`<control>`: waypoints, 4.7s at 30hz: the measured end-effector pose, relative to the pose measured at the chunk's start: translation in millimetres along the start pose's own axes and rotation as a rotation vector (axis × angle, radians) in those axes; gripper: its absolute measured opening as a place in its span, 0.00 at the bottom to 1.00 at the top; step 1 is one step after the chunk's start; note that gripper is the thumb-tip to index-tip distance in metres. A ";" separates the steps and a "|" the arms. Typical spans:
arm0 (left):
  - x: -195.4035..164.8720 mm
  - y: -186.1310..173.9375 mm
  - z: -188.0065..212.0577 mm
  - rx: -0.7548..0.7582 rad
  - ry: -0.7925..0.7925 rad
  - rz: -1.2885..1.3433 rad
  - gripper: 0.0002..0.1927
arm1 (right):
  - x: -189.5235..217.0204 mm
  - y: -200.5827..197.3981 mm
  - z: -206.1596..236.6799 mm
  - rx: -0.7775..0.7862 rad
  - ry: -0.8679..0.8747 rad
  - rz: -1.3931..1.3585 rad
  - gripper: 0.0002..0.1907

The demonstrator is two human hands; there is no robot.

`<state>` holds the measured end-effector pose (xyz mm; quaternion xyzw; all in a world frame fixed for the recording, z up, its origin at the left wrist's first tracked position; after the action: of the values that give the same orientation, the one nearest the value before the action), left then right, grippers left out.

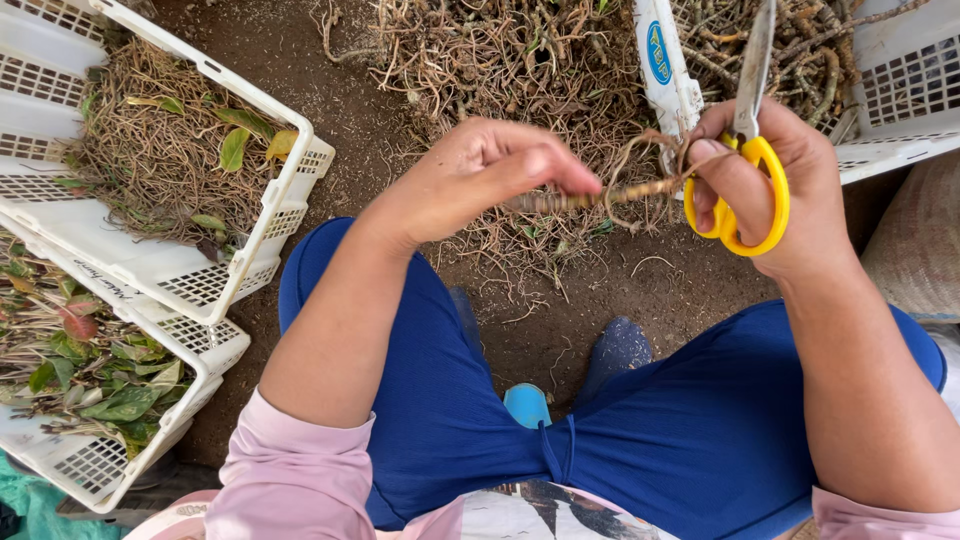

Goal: The person sits on the ground and uses yellow-handled pruning shears to trim the roots of small plant cuttings. They hold each cutting in one hand and snip away excess root material, placing the trimmed pieces into a white plastic crate.

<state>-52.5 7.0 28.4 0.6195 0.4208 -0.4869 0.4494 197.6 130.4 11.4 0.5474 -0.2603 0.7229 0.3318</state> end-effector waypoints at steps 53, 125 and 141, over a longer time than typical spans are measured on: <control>5.2 10.3 -4.5 -0.188 0.289 -1.085 0.10 | 11.0 -2.3 28.6 -0.028 -0.557 1.349 0.18; 59.7 22.2 -17.8 -0.278 0.021 0.228 0.13 | 10.7 6.3 19.2 -0.408 -0.741 1.491 0.14; 63.4 16.8 -17.8 -0.510 -0.179 0.266 0.22 | 14.3 4.1 14.9 -0.227 -0.547 1.080 0.20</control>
<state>-21.5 25.4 -29.3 0.4911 0.4033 -0.3550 0.6856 201.0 119.5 29.1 0.4650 -0.6518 0.5901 -0.1038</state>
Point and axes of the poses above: each hand's wrist, its own z-axis away from the middle knuckle, its own y-axis out of the palm, x = y × z, the point moved 2 cm from there along -z, towards the middle knuckle, and after that the axes turned 6 degrees about y, right-handed, at the moved point
